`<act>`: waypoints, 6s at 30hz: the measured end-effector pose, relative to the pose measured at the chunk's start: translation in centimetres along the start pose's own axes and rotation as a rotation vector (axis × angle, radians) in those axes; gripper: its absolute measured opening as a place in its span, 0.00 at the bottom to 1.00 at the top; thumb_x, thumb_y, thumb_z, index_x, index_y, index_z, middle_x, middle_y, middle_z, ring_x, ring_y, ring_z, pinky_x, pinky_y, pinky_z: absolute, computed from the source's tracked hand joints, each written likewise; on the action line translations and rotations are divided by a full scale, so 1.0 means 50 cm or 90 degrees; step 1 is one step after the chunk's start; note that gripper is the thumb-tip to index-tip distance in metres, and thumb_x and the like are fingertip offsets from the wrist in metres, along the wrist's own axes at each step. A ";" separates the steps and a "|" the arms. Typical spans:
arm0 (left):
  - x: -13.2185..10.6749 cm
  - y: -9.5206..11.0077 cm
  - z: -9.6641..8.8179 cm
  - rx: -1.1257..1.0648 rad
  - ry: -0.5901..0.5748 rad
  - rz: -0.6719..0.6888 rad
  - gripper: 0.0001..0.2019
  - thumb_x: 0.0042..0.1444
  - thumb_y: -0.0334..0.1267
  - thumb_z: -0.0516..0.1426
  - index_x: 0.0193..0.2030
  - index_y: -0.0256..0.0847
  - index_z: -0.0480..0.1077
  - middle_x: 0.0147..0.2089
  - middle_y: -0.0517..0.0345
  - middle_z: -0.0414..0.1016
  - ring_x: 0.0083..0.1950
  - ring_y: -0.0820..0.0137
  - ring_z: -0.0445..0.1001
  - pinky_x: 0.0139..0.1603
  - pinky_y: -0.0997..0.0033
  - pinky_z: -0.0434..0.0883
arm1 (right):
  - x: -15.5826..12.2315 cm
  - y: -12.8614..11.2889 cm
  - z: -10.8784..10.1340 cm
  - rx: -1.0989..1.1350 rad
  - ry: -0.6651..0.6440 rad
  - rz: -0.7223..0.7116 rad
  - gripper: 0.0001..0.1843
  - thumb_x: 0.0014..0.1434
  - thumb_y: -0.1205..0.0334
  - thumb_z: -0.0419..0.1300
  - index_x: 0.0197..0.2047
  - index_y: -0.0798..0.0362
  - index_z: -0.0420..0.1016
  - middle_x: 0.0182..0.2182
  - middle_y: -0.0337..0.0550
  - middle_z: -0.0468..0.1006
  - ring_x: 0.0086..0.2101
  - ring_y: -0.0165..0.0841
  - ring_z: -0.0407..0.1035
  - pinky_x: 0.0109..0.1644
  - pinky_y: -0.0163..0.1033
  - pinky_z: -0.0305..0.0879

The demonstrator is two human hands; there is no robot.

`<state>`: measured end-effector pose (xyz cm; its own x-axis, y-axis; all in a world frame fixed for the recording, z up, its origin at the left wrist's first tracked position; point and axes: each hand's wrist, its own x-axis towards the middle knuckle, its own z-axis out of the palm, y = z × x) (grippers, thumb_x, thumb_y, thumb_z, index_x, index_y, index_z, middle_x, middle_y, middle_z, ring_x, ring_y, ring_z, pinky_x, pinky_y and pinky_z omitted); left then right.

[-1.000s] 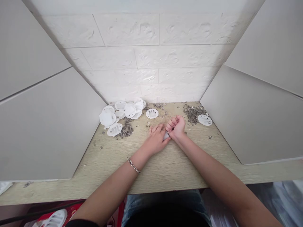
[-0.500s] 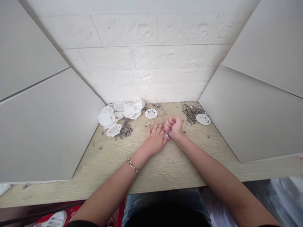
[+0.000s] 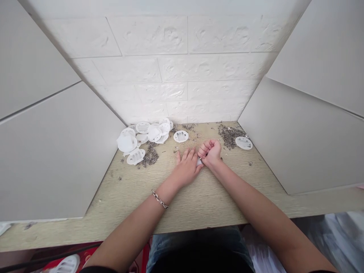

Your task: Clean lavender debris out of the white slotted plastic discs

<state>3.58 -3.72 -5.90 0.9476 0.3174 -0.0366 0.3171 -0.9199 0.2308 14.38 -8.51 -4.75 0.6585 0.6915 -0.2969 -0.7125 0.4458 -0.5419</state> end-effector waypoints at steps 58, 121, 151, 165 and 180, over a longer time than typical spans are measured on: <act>-0.004 0.016 0.002 0.018 0.044 -0.013 0.21 0.57 0.46 0.40 0.55 0.41 0.56 0.64 0.53 0.47 0.65 0.58 0.41 0.60 0.40 0.43 | 0.000 0.003 0.002 -0.013 0.058 -0.049 0.11 0.44 0.65 0.40 0.19 0.54 0.36 0.09 0.32 0.43 0.10 0.23 0.37 0.12 0.30 0.32; -0.006 0.028 -0.013 0.013 0.007 -0.042 0.24 0.58 0.45 0.39 0.59 0.37 0.52 0.64 0.50 0.47 0.66 0.60 0.39 0.61 0.41 0.40 | -0.001 0.031 0.023 -0.256 0.081 -0.197 0.15 0.47 0.74 0.40 0.13 0.54 0.42 0.08 0.32 0.45 0.11 0.21 0.41 0.12 0.27 0.40; -0.005 0.019 -0.004 0.021 0.025 -0.045 0.26 0.57 0.49 0.40 0.59 0.39 0.52 0.64 0.51 0.47 0.65 0.59 0.41 0.61 0.42 0.42 | -0.021 0.001 -0.007 -0.093 0.005 -0.026 0.13 0.48 0.65 0.39 0.16 0.53 0.37 0.08 0.32 0.43 0.09 0.22 0.37 0.11 0.28 0.36; -0.004 0.020 -0.004 0.015 0.028 -0.045 0.25 0.57 0.49 0.40 0.59 0.40 0.52 0.63 0.51 0.47 0.65 0.59 0.42 0.61 0.42 0.41 | -0.016 0.009 -0.001 -0.138 0.023 -0.042 0.12 0.48 0.68 0.39 0.17 0.53 0.38 0.08 0.32 0.44 0.09 0.22 0.37 0.11 0.28 0.36; -0.006 0.026 -0.009 0.017 0.023 -0.053 0.25 0.57 0.47 0.40 0.59 0.40 0.53 0.64 0.52 0.47 0.65 0.59 0.41 0.61 0.42 0.42 | -0.015 0.008 0.011 -0.155 0.103 -0.043 0.11 0.47 0.68 0.39 0.18 0.53 0.38 0.08 0.31 0.43 0.09 0.22 0.37 0.11 0.28 0.34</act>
<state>3.69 -4.89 -5.16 0.9158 0.4013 -0.0188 0.3965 -0.8954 0.2026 13.45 -8.54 -4.33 0.7464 0.5564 -0.3652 -0.5996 0.3241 -0.7317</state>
